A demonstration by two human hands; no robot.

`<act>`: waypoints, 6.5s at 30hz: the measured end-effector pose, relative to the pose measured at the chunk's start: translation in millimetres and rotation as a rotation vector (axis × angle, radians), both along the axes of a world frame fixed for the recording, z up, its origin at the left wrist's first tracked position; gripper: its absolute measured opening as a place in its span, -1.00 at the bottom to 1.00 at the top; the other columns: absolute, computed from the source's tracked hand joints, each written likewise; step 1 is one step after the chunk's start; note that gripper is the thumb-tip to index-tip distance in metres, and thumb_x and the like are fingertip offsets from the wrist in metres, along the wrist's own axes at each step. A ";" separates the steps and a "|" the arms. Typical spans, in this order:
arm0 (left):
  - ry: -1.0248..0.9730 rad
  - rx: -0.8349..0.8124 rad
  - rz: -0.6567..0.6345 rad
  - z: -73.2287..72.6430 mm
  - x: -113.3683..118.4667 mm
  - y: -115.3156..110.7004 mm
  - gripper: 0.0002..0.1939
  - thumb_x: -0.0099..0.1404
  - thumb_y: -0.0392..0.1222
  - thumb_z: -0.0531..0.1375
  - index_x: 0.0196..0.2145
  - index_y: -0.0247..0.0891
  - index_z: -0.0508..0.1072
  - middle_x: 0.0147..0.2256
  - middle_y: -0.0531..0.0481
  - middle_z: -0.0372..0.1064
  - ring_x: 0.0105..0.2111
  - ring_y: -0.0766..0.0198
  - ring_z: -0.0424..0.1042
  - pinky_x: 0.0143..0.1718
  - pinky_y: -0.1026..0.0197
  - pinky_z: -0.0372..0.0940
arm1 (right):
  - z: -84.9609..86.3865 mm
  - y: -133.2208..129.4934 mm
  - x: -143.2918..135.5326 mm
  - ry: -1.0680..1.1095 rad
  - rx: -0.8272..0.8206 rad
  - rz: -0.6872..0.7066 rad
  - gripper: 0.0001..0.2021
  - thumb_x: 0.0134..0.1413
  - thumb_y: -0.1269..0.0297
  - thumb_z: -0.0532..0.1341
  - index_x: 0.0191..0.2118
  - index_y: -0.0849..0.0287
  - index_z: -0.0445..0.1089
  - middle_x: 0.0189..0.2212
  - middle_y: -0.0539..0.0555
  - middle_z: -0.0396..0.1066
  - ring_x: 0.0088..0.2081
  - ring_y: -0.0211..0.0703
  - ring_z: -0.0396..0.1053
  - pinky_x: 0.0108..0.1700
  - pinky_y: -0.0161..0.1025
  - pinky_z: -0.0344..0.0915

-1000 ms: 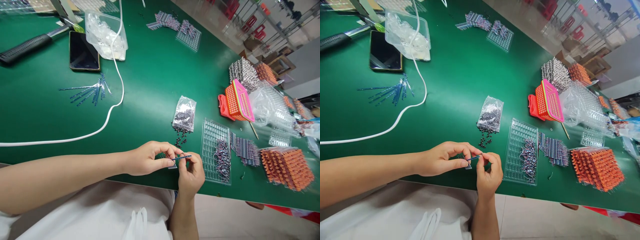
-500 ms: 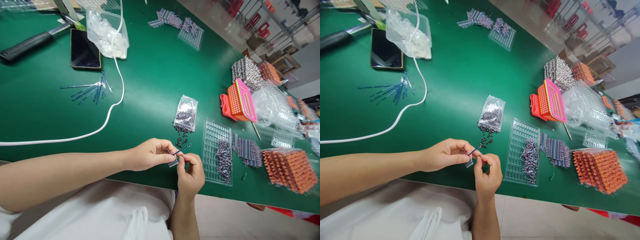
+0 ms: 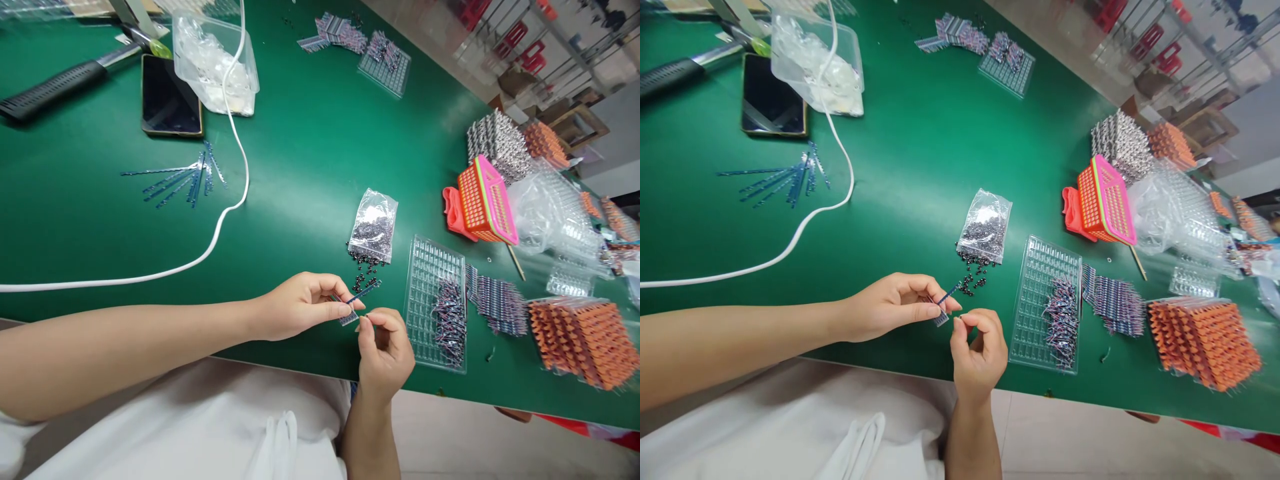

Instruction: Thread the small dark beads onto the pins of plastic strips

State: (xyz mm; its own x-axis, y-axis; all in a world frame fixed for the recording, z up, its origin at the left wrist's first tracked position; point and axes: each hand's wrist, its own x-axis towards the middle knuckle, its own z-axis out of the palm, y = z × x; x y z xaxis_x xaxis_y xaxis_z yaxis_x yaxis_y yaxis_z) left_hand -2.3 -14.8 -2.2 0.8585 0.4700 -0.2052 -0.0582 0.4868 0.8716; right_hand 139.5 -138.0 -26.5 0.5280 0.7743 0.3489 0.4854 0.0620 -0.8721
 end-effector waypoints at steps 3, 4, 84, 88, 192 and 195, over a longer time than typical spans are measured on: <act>0.002 -0.036 0.003 -1.8 1.3 -4.6 -0.88 0.28 -0.22 0.28 -0.26 -0.33 0.50 -0.26 -0.06 0.55 -0.25 0.29 0.50 -0.11 0.20 0.38 | -0.8 0.4 -1.6 -0.026 0.000 0.002 -0.91 0.13 0.47 0.26 -0.28 0.13 0.41 -0.38 -0.01 0.37 -0.35 -0.25 0.38 -0.38 -0.30 0.34; 0.003 -0.033 0.002 -2.4 1.2 -6.0 -0.88 0.28 -0.22 0.28 -0.26 -0.32 0.51 -0.27 -0.04 0.55 -0.25 0.29 0.50 -0.12 0.20 0.38 | -1.3 0.9 -2.2 -0.051 0.004 -0.005 -0.91 0.12 0.47 0.26 -0.28 0.13 0.41 -0.38 -0.01 0.37 -0.34 -0.25 0.38 -0.37 -0.30 0.34; 0.170 0.233 0.026 7.1 -1.2 -2.3 -0.81 0.28 -0.12 0.24 -0.28 -0.31 0.53 -0.31 -0.06 0.58 -0.28 0.23 0.52 -0.23 0.25 0.36 | -0.3 -1.1 -2.1 0.033 0.037 0.065 -0.92 0.13 0.45 0.22 -0.29 0.11 0.36 -0.41 -0.01 0.31 -0.42 -0.25 0.31 -0.50 -0.31 0.25; 0.184 0.267 0.013 8.4 -1.9 -2.1 -0.79 0.29 -0.10 0.24 -0.27 -0.32 0.54 -0.32 -0.06 0.58 -0.30 0.25 0.50 -0.27 0.28 0.34 | 0.0 -1.3 -2.3 0.032 0.026 0.067 -0.93 0.14 0.44 0.23 -0.29 0.12 0.36 -0.41 0.00 0.31 -0.42 -0.26 0.30 -0.50 -0.32 0.26; 0.255 0.308 -0.003 13.3 -4.2 1.2 -0.83 0.23 -0.14 0.23 -0.38 -0.30 0.52 -0.39 -0.02 0.56 -0.35 0.25 0.49 -0.29 0.26 0.33 | 1.6 -3.4 10.5 0.454 -0.202 0.234 -0.92 0.19 0.29 0.26 -0.30 0.16 0.46 -0.41 -0.01 0.37 -0.53 -0.34 0.33 -0.53 -0.34 0.29; 0.252 0.283 -0.003 12.8 -4.3 0.9 -0.83 0.22 -0.13 0.24 -0.37 -0.31 0.51 -0.40 -0.02 0.55 -0.36 0.26 0.47 -0.30 0.26 0.32 | 2.2 -3.3 10.3 0.478 -0.193 0.241 -0.94 0.19 0.31 0.26 -0.29 0.16 0.47 -0.40 -0.01 0.37 -0.53 -0.34 0.34 -0.53 -0.34 0.29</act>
